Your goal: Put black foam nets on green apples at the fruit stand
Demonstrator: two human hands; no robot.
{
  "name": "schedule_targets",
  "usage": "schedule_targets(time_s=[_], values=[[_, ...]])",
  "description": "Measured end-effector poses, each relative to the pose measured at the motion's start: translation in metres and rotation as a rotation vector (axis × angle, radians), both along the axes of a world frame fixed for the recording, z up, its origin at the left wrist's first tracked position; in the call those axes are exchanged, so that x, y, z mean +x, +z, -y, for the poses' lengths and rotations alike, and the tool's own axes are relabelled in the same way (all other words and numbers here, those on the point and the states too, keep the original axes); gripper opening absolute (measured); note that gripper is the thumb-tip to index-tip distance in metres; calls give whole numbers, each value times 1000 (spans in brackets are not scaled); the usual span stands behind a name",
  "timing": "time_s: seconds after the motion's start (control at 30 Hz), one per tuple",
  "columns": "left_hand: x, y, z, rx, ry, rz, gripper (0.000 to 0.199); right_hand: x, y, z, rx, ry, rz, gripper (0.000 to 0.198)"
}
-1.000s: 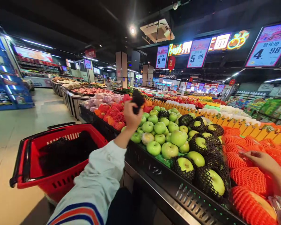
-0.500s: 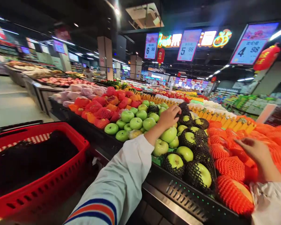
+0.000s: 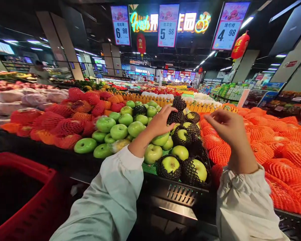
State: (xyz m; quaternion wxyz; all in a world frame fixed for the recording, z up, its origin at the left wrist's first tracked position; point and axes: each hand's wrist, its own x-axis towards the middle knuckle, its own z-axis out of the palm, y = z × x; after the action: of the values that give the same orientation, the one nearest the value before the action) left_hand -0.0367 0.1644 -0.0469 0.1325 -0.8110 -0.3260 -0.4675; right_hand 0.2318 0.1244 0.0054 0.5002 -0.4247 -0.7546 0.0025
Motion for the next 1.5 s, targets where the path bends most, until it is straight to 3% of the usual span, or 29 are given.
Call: schedule_targets(time_s=[0.13,0.23,0.33,0.4,0.53,0.67,0.93,1.07,1.17,1.23,1.3,1.4,1.5], values=[[2,1,4,-19,-181,-66,46,2,-17,-36,-257,144,69,59],[7,0,6,-52,-310,-80,43,3,-28,-55,-396,413,96,81],[12,-3,9,-140,-319,-70,35,7,-44,-68,-563,633,101,63],[13,-4,10,-210,-296,-87,30,11,-54,-73,-566,621,-15,58],[14,-5,12,-311,-257,-136,27,15,-62,-76,-439,598,-242,88],[16,-4,12,-340,-186,-120,29,14,-60,-78,-396,511,-290,58],[13,1,6,-301,138,129,17,9,-60,-79,-444,419,-425,58],[13,2,7,-320,224,131,23,8,-59,-80,-527,503,-705,50],[10,3,8,-368,375,16,27,8,-57,-83,-517,586,-958,42],[8,3,9,-460,489,-136,34,8,-57,-87,-500,546,-1039,40],[4,3,9,-625,550,-295,54,9,-59,-91,-483,460,-1090,40],[-1,2,9,-797,531,-438,83,10,-60,-95,-397,375,-1134,43],[-7,0,7,-803,472,-454,91,12,-58,-92,-314,390,-1136,54]])
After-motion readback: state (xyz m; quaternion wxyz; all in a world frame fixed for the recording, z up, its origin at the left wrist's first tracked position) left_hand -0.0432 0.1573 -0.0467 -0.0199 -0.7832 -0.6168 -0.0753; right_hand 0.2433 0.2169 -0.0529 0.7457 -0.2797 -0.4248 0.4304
